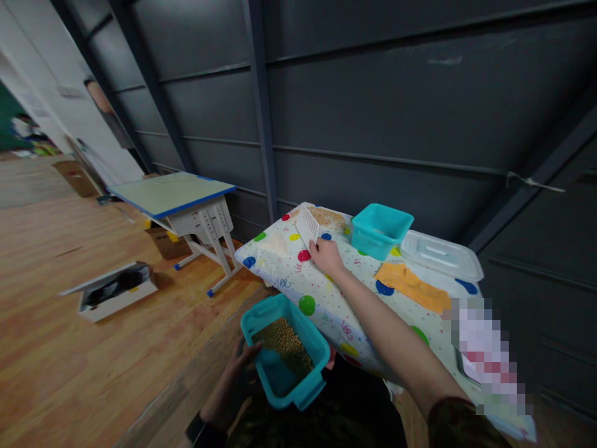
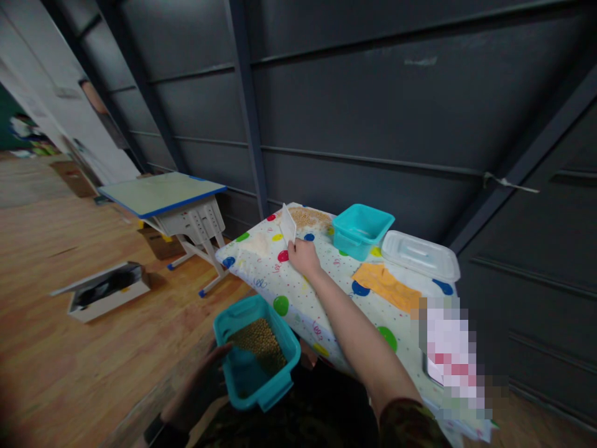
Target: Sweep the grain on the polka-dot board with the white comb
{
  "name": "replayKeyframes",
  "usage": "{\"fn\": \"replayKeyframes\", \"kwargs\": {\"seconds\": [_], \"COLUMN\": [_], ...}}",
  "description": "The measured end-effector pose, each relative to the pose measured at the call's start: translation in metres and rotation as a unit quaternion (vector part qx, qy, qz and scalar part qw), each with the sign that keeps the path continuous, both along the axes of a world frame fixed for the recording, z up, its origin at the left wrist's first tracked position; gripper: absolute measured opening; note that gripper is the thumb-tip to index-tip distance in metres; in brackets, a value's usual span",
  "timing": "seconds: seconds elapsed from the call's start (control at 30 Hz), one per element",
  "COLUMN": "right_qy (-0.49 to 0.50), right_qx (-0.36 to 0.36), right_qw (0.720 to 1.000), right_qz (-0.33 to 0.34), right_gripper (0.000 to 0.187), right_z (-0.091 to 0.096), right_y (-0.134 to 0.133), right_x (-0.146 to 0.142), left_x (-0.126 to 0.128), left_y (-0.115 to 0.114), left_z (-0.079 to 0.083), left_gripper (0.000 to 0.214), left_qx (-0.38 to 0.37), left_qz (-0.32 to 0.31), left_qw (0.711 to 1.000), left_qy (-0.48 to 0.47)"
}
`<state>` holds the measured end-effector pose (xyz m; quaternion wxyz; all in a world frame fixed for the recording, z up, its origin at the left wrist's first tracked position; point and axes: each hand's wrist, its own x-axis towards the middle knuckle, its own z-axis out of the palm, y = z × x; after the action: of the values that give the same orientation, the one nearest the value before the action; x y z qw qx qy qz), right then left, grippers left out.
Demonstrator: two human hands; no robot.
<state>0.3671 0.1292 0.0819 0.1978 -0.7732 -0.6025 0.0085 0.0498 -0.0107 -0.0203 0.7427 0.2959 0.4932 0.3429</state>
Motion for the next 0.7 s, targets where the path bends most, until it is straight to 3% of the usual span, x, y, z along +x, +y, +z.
{"fn": "replayKeyframes", "kwargs": {"seconds": [0.13, 0.37, 0.7], "right_qy": [0.004, -0.008, -0.021], "right_qx": [-0.012, -0.023, 0.019], "right_qw": [1.000, 0.997, 0.993], "right_qz": [0.010, -0.067, -0.118], "right_gripper": [0.046, 0.049, 0.052], "right_z": [0.000, 0.004, 0.020], "right_y": [0.003, -0.001, -0.005], "right_x": [0.000, 0.013, 0.035], "left_x": [0.000, 0.002, 0.004], "left_y": [-0.001, 0.000, 0.002], "left_z": [0.006, 0.010, 0.010], "left_gripper": [0.108, 0.096, 0.100], "left_qx": [-0.003, -0.002, -0.025], "left_qz": [0.007, 0.001, 0.000], "left_qw": [1.000, 1.000, 1.000], "left_qy": [0.000, 0.007, 0.000]}}
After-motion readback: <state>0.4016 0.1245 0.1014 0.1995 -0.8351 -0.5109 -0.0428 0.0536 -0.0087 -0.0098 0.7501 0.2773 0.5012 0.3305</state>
